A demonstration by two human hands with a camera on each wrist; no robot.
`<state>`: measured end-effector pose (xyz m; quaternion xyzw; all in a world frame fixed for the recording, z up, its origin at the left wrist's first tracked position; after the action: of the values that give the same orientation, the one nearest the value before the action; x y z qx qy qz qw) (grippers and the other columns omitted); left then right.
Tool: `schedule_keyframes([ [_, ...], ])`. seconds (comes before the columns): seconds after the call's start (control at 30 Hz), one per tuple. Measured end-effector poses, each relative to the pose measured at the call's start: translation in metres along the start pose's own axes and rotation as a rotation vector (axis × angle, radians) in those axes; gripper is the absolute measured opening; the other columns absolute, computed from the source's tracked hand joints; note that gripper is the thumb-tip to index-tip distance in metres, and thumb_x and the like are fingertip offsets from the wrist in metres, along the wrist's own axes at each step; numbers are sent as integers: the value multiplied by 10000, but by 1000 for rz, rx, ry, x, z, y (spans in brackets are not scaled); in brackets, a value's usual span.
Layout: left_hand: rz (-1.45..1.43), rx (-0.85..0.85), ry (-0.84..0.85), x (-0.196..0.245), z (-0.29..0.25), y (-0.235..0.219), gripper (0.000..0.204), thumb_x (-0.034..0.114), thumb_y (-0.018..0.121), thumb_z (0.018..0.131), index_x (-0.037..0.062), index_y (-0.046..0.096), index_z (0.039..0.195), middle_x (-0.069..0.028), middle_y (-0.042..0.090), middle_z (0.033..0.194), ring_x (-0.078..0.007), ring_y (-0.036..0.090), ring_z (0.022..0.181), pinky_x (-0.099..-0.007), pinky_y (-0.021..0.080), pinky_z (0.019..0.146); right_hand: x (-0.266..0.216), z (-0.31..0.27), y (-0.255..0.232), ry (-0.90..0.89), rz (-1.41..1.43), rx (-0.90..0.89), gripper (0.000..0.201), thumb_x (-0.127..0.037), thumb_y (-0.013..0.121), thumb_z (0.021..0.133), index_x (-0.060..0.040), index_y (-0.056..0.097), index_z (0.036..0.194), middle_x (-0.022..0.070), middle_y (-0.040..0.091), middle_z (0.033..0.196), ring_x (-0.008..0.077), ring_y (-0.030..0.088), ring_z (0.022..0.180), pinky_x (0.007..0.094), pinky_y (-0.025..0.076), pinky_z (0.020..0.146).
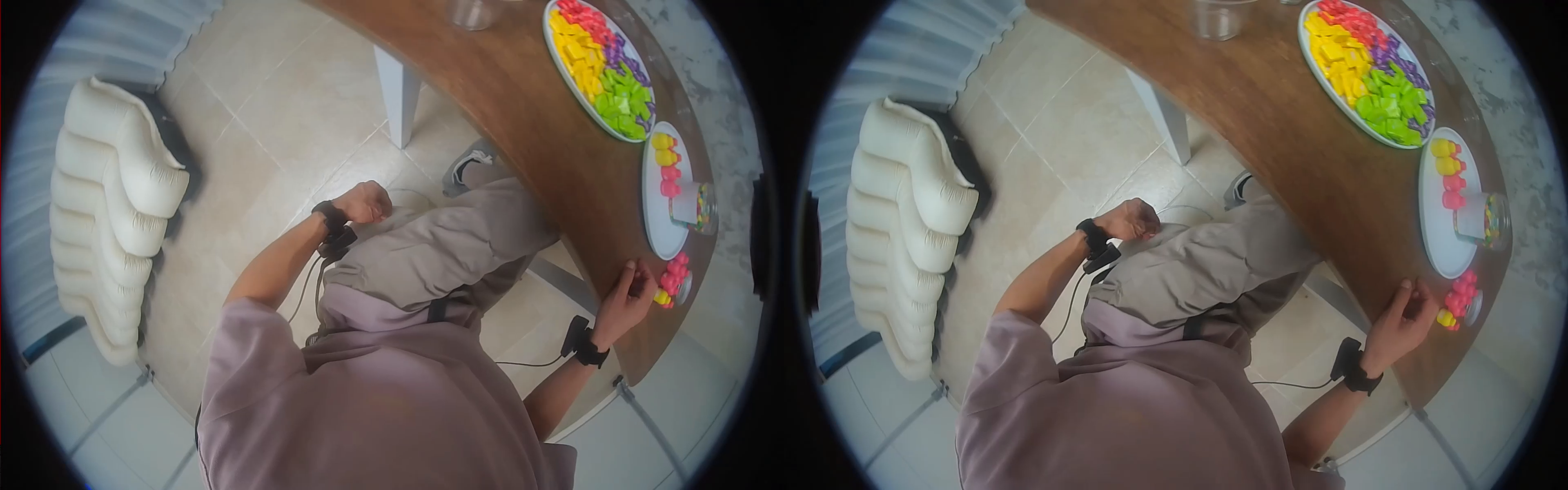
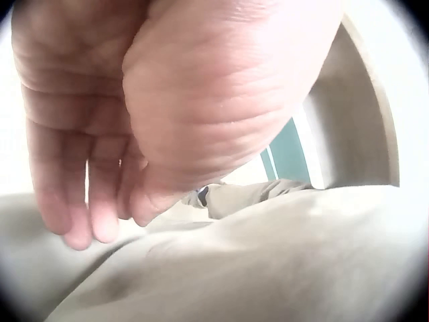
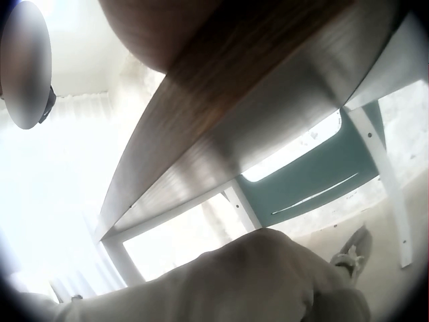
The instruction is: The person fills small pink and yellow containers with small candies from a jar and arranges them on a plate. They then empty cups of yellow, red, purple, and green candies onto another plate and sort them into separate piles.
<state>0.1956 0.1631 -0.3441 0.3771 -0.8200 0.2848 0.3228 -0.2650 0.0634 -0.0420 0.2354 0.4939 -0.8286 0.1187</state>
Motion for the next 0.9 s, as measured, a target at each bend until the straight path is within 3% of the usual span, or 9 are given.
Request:
schedule_keyframes([
  [0.07, -28, 228, 228, 33, -6, -30, 255, 125, 677, 857, -52, 697, 1039, -96, 721, 829, -157, 673, 785, -320, 529, 709, -1, 0, -1, 4, -18, 15, 265, -205, 706, 957, -3, 681, 1126, 67, 611, 938, 160, 577, 813, 310, 488, 769],
  [0.17, -19, 230, 138, 99, -19, -47, 258, 118, 700, 880, -55, 678, 1069, -89, 716, 833, -154, 658, 760, -317, 520, 705, -4, -1, -5, 28, -12, 34, 266, -200, 722, 940, 4, 679, 1105, 51, 588, 905, 142, 552, 760, 293, 473, 717],
  [0.2, -34, 249, 204, 123, -25, -49, 215, 123, 695, 914, -49, 690, 1043, -89, 720, 828, -150, 648, 758, -309, 512, 704, -2, -2, -5, 35, -8, 33, 269, -197, 726, 937, 7, 678, 1105, 48, 581, 897, 136, 544, 748, 289, 467, 702],
  [0.37, 65, 119, 439, 273, -71, -43, 118, 77, 673, 922, -24, 701, 976, -108, 712, 799, -169, 643, 673, -321, 509, 645, -6, -4, -7, 67, 10, 53, 259, -173, 736, 925, -2, 678, 1111, 36, 538, 892, 129, 509, 729, 285, 448, 681],
  [0.43, 139, 22, 640, 326, -84, -36, 101, 65, 669, 921, -14, 704, 971, -127, 707, 798, -208, 658, 656, -327, 509, 619, -5, -5, -8, 90, 28, 66, 253, -156, 736, 920, -4, 678, 1113, 35, 534, 897, 129, 507, 735, 285, 448, 685],
  [0.63, 96, -36, 816, 403, -53, -33, 100, 65, 670, 919, -14, 702, 972, -122, 690, 756, -219, 667, 635, -321, 503, 580, -19, -4, -13, 116, 35, 82, 223, -87, 721, 909, -4, 672, 1110, 33, 533, 901, 129, 514, 753, 284, 458, 709],
  [0.7, 78, -94, 761, 423, -34, -32, 99, 67, 670, 920, -13, 699, 972, -116, 686, 743, -214, 660, 611, -315, 500, 572, -24, 0, -16, 101, 15, 59, 214, -66, 713, 908, -3, 670, 1108, 32, 539, 892, 127, 521, 752, 279, 462, 716],
  [0.77, 54, -133, 706, 437, -15, -31, 98, 68, 669, 921, -11, 695, 973, -111, 681, 729, -209, 654, 588, -310, 497, 564, -10, -1, -10, 313, 223, -65, 203, -22, 694, 913, 5, 669, 1113, 20, 568, 878, 102, 544, 781, 254, 471, 742],
  [0.9, 71, -97, 798, 470, 2, -41, 80, 72, 670, 920, 19, 701, 971, -104, 669, 698, -207, 656, 566, -293, 486, 543, -40, 25, -21, 354, 453, -76, 209, 14, 678, 920, 11, 675, 1129, 25, 635, 905, 76, 578, 835, 233, 480, 773],
])
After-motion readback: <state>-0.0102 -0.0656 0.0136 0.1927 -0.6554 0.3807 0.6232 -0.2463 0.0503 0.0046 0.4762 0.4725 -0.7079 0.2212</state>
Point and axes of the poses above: each hand's wrist, its own z-axis towards the middle knuckle, its own y-axis out of the palm, x = y × z, the point moved 9 cm from there along z, towards the middle knuckle
